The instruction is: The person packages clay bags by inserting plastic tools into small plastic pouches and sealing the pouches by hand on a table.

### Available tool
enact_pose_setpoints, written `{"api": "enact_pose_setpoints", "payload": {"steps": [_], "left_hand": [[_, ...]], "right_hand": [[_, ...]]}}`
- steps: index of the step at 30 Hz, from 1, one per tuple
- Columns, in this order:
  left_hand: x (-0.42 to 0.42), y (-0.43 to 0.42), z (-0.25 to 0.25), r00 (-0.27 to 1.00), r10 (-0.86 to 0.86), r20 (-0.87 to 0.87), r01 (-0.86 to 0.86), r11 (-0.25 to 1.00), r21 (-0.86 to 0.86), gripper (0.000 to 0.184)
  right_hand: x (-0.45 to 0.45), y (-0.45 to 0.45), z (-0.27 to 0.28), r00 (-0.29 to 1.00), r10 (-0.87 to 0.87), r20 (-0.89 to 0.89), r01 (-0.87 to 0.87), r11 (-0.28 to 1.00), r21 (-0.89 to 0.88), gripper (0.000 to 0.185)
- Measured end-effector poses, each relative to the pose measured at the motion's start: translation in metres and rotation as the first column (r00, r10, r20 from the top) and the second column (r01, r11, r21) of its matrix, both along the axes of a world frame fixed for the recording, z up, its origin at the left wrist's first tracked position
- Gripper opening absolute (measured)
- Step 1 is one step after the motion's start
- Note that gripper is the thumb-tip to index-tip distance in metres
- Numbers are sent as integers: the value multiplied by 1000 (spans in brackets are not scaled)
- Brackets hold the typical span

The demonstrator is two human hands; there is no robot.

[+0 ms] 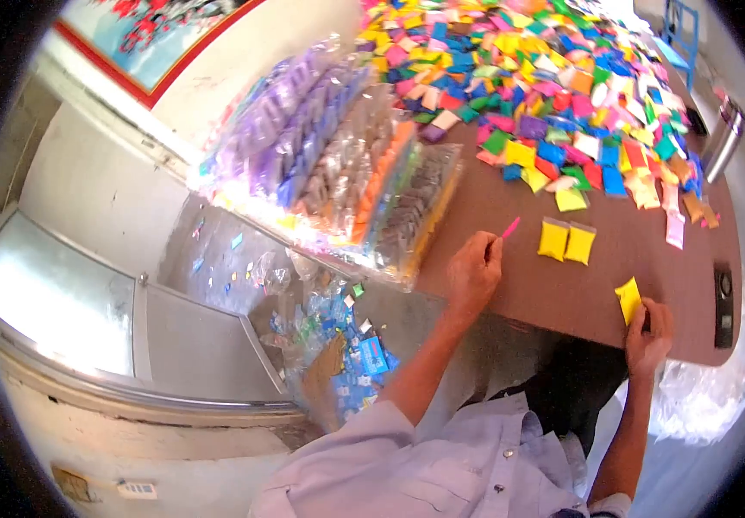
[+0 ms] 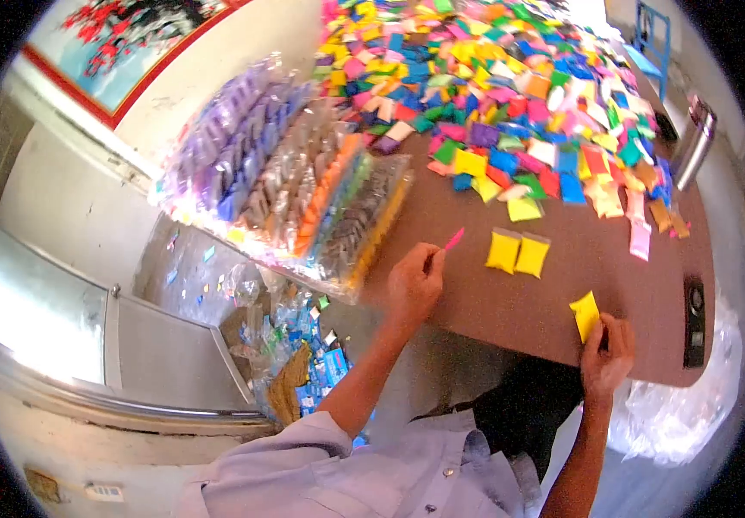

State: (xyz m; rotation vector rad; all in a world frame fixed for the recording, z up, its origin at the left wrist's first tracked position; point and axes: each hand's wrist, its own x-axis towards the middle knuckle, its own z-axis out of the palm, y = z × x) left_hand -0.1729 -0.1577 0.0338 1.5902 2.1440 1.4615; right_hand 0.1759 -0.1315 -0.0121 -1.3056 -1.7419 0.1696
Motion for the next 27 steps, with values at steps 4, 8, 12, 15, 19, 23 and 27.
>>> {"api": "enact_pose_setpoints", "payload": {"steps": [4,8,12,15,19,23,27], "left_hand": [[-23,9,-25,993,4,-115,2,999,48,12],[-24,10,-30,994,-28,-105,27,1000,-10,14],[-25,8,-26,1000,-13,-26,12,999,-33,15],[-24,7,-25,999,-1,-34,2,1000,10,13],[-25,8,-29,1000,-14,0,14,1000,-6,15],[-28,12,-36,1000,-23,-16,24,998,52,16],[-28,10,-39,1000,-23,-8,24,998,52,16]], "right_hand": [[6,-1,-5,999,42,7,-42,999,19,17],[2,-4,1,997,7,74,-11,998,54,24],[5,-12,-6,988,1,154,1,1000,-10,35],[4,-26,-19,890,-23,455,40,999,-28,49],[-3,-33,-21,884,-34,467,54,998,-29,53],[1,-33,-16,863,-10,506,47,997,-60,54],[-5,-32,-8,912,-4,411,32,998,-61,55]]}}
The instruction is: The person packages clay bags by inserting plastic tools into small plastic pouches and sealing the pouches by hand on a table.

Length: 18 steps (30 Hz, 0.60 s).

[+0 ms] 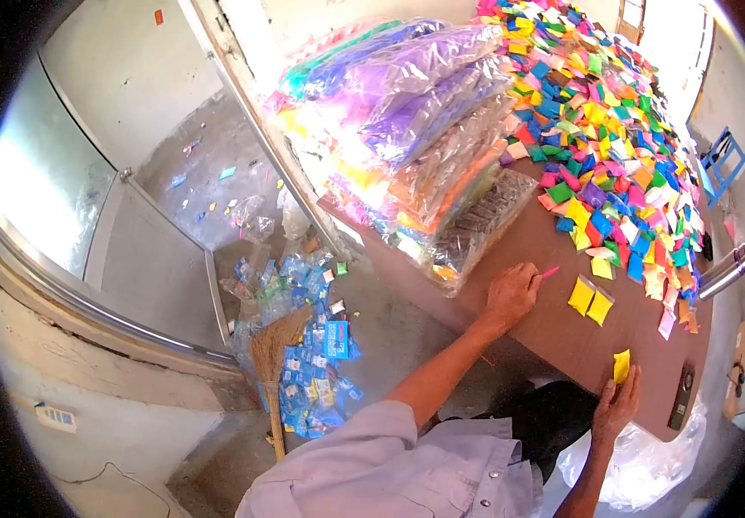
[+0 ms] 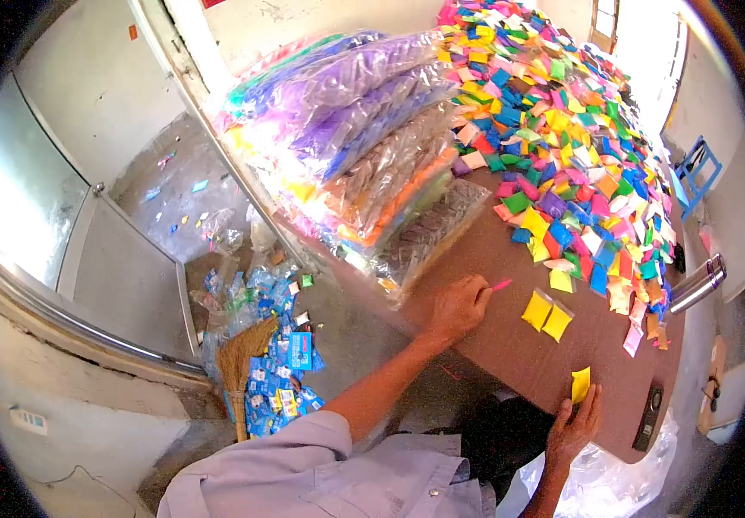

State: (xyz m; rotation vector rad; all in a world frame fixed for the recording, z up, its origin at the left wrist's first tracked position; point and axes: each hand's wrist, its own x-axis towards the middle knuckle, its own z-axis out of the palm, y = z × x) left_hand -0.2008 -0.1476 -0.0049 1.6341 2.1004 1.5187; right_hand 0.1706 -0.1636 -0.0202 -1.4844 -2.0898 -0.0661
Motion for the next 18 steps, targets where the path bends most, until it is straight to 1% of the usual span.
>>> {"api": "enact_pose_setpoints", "payload": {"steps": [3,4,6,10,12,13,14,15,16,17,18], "left_hand": [[-1,-2,1,1000,1,10,-1,1000,-15,17],[0,-3,0,999,-5,40,5,1000,-13,17],[1,-1,0,997,-13,77,13,1000,0,18],[4,-2,-2,993,-17,120,19,1000,-16,18],[3,-1,-4,989,-32,145,36,999,-31,17],[1,2,-7,995,-21,95,22,1000,-9,16],[0,5,-11,999,-12,45,11,1000,12,14],[1,3,-8,998,-26,53,26,1000,3,14],[2,1,-3,998,-5,67,6,1000,-21,14],[2,-2,1,997,14,80,-10,999,-49,15],[2,-3,-1,996,-7,88,12,998,-62,15]], "right_hand": [[2,6,-4,997,67,23,-67,998,-1,57],[0,3,-5,997,66,30,-66,998,-1,57],[-8,-2,-3,995,21,96,-16,999,-48,58],[-11,-6,1,992,-10,129,16,999,-46,58],[-6,-2,1,996,49,72,-46,998,-43,58],[-8,-1,5,996,39,79,-35,998,-48,58],[-11,1,9,999,20,32,-18,997,-81,59],[-12,1,12,1000,-4,-13,2,993,-118,60],[-13,5,11,1000,7,-9,-8,1000,-27,58],[-12,6,11,1000,-12,-2,12,999,-40,58],[-14,6,15,999,-35,20,36,997,-62,57]]}}
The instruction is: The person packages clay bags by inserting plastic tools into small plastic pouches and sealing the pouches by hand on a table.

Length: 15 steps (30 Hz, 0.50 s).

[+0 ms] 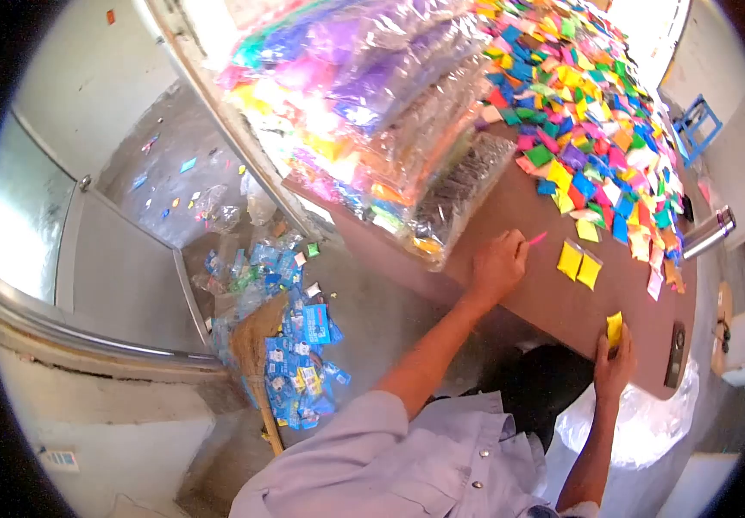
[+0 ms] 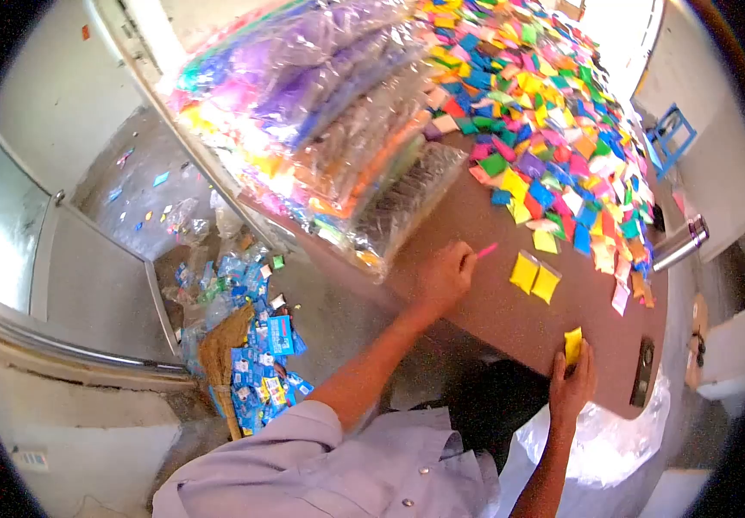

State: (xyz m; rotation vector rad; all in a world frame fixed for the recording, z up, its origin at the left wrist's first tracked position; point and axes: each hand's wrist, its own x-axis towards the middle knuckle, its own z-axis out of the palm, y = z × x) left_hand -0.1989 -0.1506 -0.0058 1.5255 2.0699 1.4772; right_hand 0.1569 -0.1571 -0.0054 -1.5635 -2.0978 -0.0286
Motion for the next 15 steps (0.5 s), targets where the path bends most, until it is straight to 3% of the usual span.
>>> {"api": "enact_pose_setpoints", "payload": {"steps": [6,7,9,10,15], "left_hand": [[-4,-2,11,1000,2,-10,-3,998,-71,19],[-3,-2,15,1000,12,-4,-12,996,-87,21],[-2,1,15,1000,-13,21,14,999,-52,19],[-1,2,15,1000,-18,22,19,997,-73,19],[-3,5,10,1000,-12,-17,11,997,-74,16]], "right_hand": [[2,7,5,994,-33,-106,28,998,-52,39],[8,12,6,995,88,-46,-88,996,5,39],[14,20,-1,982,165,-96,-163,986,32,39],[16,20,5,993,122,-1,-122,993,0,38],[5,19,32,997,37,-67,-34,999,41,30]]}}
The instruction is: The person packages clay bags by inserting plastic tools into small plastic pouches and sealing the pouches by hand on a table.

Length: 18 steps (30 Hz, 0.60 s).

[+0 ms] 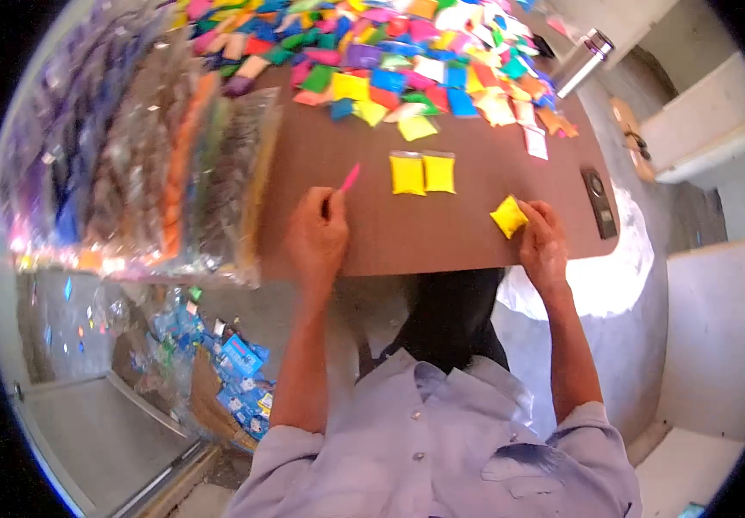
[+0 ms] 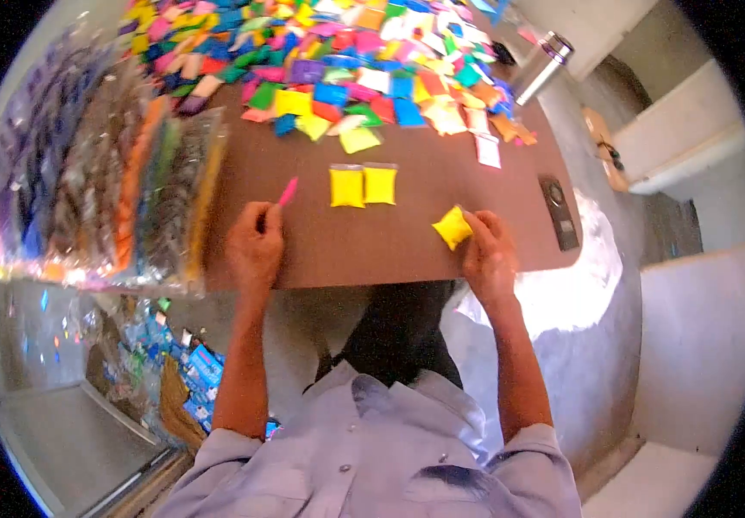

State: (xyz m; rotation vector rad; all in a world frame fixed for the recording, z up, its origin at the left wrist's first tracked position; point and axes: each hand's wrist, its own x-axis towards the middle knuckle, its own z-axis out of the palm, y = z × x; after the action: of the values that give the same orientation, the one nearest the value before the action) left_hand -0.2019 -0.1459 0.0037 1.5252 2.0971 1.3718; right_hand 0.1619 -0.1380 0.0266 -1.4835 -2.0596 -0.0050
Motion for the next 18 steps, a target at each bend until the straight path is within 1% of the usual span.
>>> {"api": "enact_pose_setpoints", "payload": {"steps": [2,4,5,6,8,10,14,15,16,18], "left_hand": [[2,-2,4,999,-33,14,32,999,10,16],[2,-2,9,999,-50,22,49,998,25,16],[1,-2,11,997,-50,66,52,998,-33,16],[2,-2,13,993,-46,107,56,994,-92,17],[2,-1,10,996,-38,85,46,995,-92,18],[-2,2,4,995,-39,94,41,999,-24,17],[-2,3,6,993,-39,108,42,999,-34,17],[-2,4,6,994,-35,107,39,999,-31,17],[-3,3,7,994,-31,105,34,999,-26,17],[-3,3,6,993,-26,114,30,999,-33,18]], "right_hand": [[0,-1,-5,988,-74,-133,66,996,-61,32],[-11,-4,-10,980,-154,-124,152,988,-26,37],[-15,-6,-6,986,-118,-116,115,993,-28,43],[-20,-10,-6,987,-125,-102,117,990,-83,45],[-22,-13,-11,993,-106,55,108,994,-35,45],[-18,-11,-15,992,-115,48,117,992,-37,44],[-19,-9,-8,991,-124,39,127,989,-73,42],[-20,-8,-6,990,-121,68,124,992,-33,39],[-19,-7,-7,991,-115,62,117,992,-38,39],[-19,-5,-8,991,-104,82,103,995,13,36]]}}
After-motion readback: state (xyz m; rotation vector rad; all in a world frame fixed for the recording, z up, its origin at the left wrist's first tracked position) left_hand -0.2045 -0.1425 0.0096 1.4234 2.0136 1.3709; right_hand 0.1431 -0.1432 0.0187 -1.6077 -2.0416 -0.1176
